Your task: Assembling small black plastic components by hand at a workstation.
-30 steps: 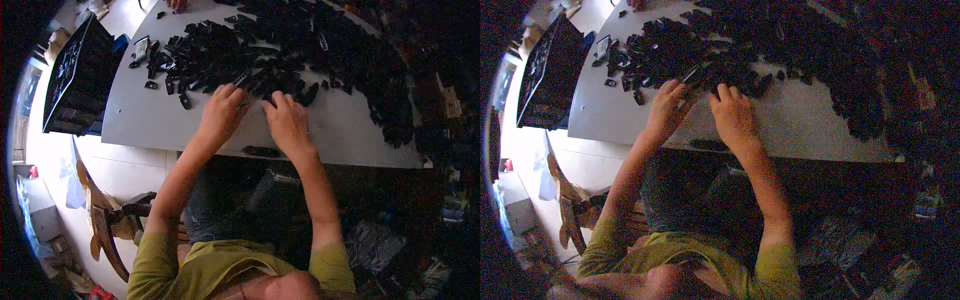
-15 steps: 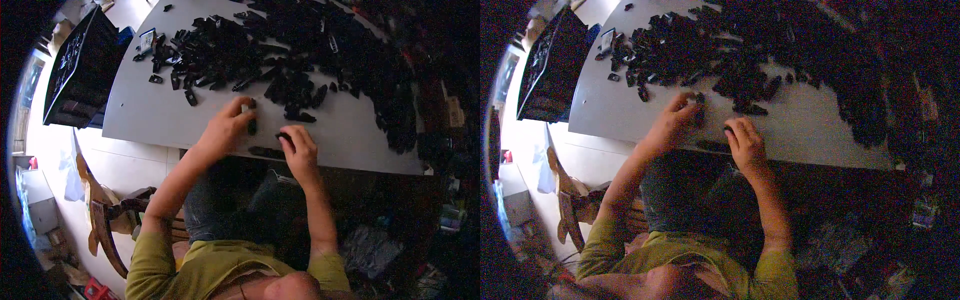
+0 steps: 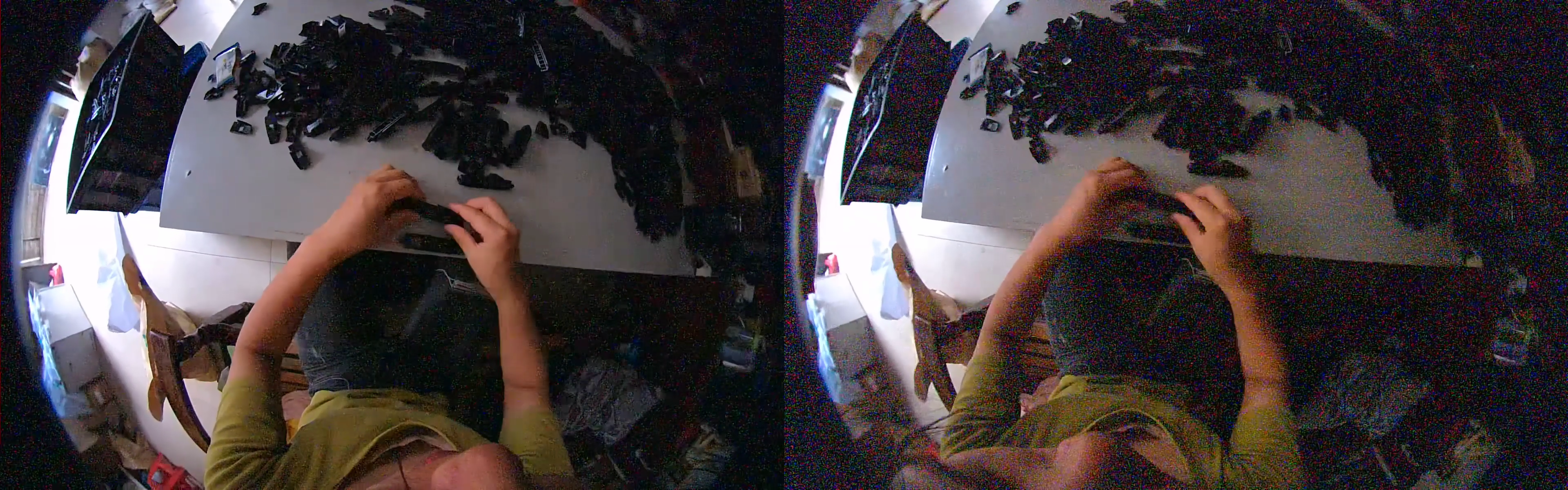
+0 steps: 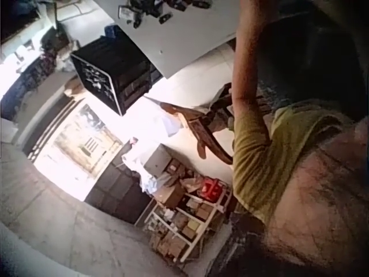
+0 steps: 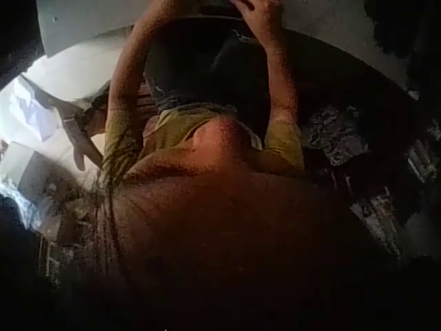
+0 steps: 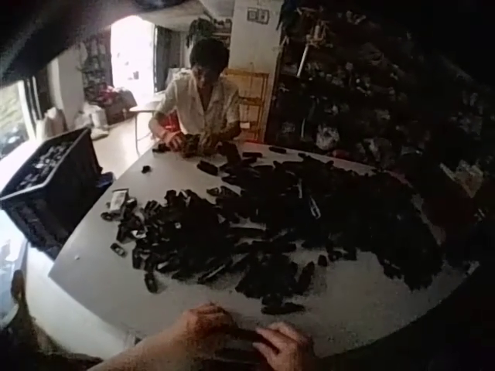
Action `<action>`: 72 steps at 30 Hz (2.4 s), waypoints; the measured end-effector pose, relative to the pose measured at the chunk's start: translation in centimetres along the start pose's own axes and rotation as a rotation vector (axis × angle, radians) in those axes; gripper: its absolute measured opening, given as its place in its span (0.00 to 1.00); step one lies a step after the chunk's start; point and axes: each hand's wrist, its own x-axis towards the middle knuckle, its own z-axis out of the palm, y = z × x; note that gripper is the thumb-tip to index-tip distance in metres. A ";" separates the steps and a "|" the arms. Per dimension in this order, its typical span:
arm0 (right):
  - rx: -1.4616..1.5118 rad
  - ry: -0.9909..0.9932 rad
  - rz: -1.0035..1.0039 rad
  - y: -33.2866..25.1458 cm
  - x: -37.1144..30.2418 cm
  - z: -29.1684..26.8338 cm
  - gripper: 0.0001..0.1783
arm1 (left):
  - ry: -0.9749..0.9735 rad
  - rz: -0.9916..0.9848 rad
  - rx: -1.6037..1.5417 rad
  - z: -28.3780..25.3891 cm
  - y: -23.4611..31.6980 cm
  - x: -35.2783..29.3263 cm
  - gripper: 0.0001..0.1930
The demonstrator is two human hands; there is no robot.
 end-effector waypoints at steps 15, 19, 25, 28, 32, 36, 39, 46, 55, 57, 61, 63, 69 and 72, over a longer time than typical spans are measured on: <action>0.021 -0.160 0.021 0.3 0.7 -2.0 0.15 | 0.033 -0.011 -0.063 0.3 0.3 0.0 0.11; -0.121 -0.191 -0.067 -0.6 0.9 -2.6 0.15 | 0.038 -0.014 -0.088 0.6 0.2 0.0 0.11; -0.169 -0.247 0.028 -0.6 0.9 -3.2 0.15 | 0.006 -0.027 -0.093 0.7 0.0 -0.1 0.12; -0.112 -0.278 0.059 -0.4 1.6 -3.2 0.14 | 0.032 -0.030 -0.111 0.6 0.1 0.1 0.12; 0.048 -0.215 0.067 0.8 2.0 -2.1 0.12 | 0.053 0.008 -0.086 0.3 -0.1 0.1 0.12; 0.082 -0.221 0.038 2.0 2.4 -1.7 0.13 | 0.024 0.055 -0.086 0.6 -1.1 0.2 0.12; 0.227 -0.333 -0.059 2.1 2.7 -0.8 0.15 | -0.025 0.074 -0.093 0.6 -0.7 0.2 0.12; 0.056 0.014 0.031 2.0 0.6 -2.7 0.14 | -0.121 0.139 -0.084 0.5 1.3 -1.2 0.13; -0.270 0.075 -0.118 2.4 2.2 -1.6 0.18 | 0.136 0.146 0.417 2.6 1.6 1.8 0.18; -0.427 0.090 -0.146 2.6 3.8 -2.0 0.20 | 0.060 0.060 0.252 2.3 1.2 1.4 0.17; -0.435 0.014 -0.199 3.7 5.2 -2.0 0.17 | 0.094 0.086 0.165 1.7 1.6 0.6 0.15; -0.467 -0.090 -0.193 3.2 5.3 -2.1 0.14 | 0.062 0.020 0.071 1.4 1.5 -0.1 0.13; -0.510 0.125 -0.371 2.8 4.2 -1.7 0.13 | 0.109 -0.027 -0.014 0.6 0.9 -0.4 0.13; -0.064 0.225 -0.046 2.8 2.2 -1.5 0.13 | 0.051 0.112 0.252 -0.3 1.4 0.5 0.12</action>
